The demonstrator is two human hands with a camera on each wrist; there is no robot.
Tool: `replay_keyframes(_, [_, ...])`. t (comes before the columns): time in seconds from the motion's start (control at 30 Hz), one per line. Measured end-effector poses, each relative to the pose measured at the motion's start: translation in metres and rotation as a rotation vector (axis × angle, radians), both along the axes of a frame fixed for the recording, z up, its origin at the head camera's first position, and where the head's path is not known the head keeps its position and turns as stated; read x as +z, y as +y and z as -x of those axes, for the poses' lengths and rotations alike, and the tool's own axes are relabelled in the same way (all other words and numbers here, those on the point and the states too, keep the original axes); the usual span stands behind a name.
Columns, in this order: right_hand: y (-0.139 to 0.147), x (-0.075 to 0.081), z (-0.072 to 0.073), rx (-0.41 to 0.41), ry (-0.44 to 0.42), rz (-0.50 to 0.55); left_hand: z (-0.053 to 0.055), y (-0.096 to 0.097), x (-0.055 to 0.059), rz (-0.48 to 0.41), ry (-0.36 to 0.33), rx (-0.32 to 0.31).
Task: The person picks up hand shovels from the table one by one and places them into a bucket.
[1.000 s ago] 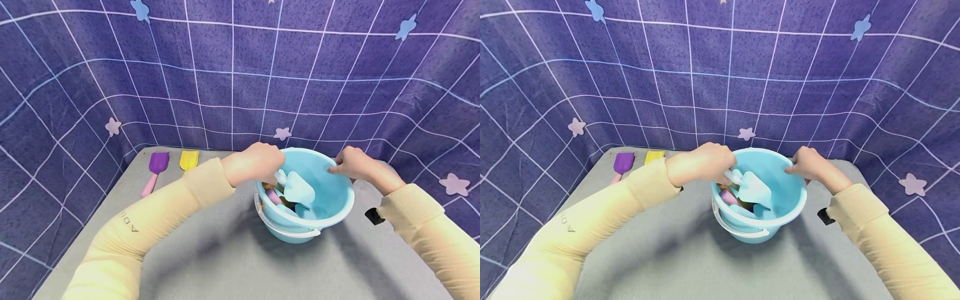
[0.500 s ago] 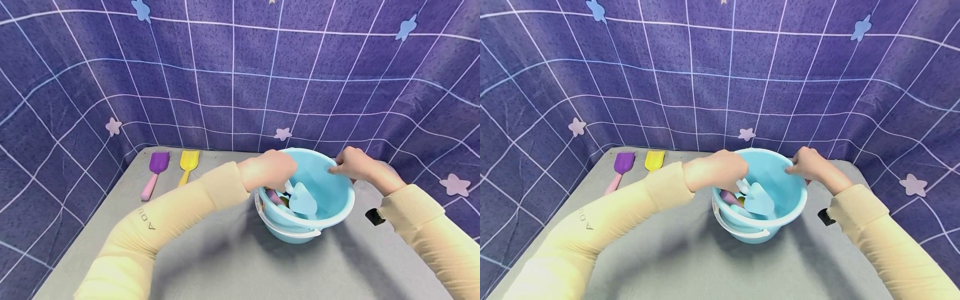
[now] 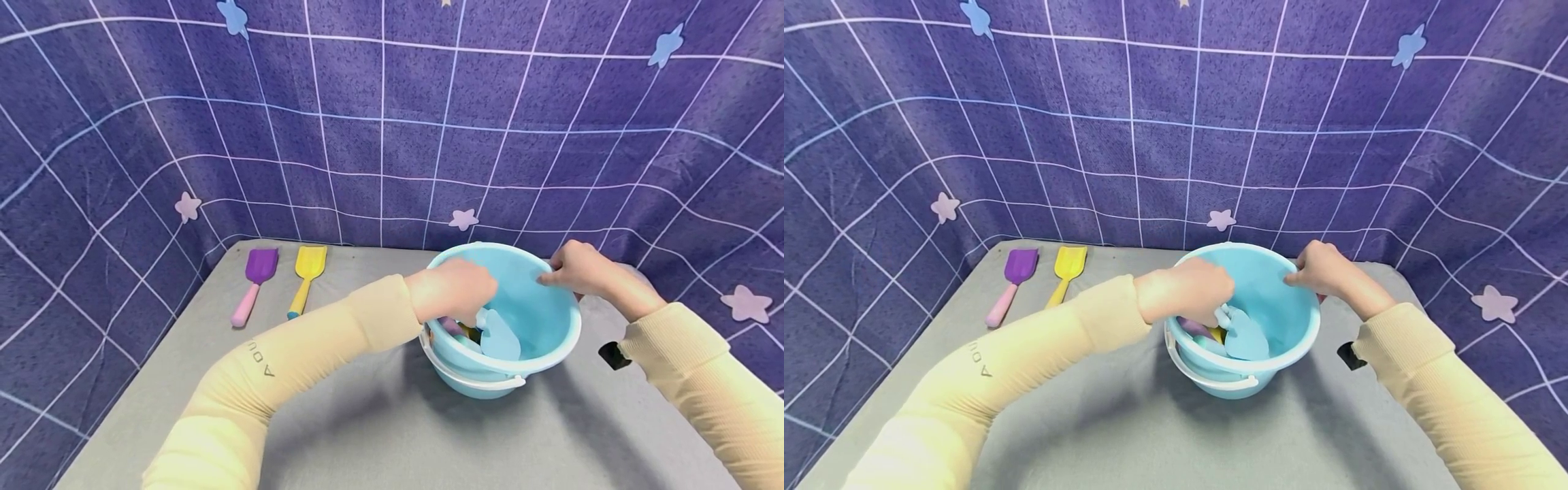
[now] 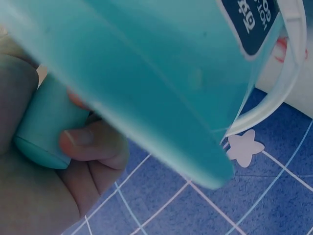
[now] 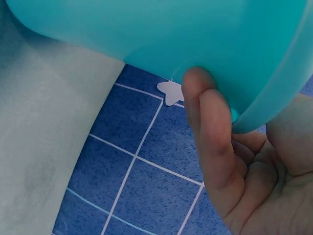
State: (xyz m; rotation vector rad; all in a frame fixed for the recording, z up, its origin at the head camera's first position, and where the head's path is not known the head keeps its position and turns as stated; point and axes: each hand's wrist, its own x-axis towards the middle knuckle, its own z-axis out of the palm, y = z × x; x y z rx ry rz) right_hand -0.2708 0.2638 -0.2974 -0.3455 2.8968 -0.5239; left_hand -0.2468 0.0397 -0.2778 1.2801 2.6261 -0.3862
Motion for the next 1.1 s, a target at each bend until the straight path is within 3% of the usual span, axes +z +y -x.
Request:
replay_keyframes(0.53, [0.0, 0.0, 0.0, -0.004, 0.006, -0.004, -0.003, 0.009, -0.021, 0.002, 0.005, -0.027])
replay_keyframes(0.7, [-0.001, 0.0, -0.001, -0.004, 0.003, 0.002, -0.006, 0.012, -0.028, 0.019, -0.019, 0.009])
replay_keyframes(1.1, [0.0, -0.001, 0.0, 0.007, 0.034, 0.003, -0.005, 0.015, -0.034, 0.025, -0.023, -0.009])
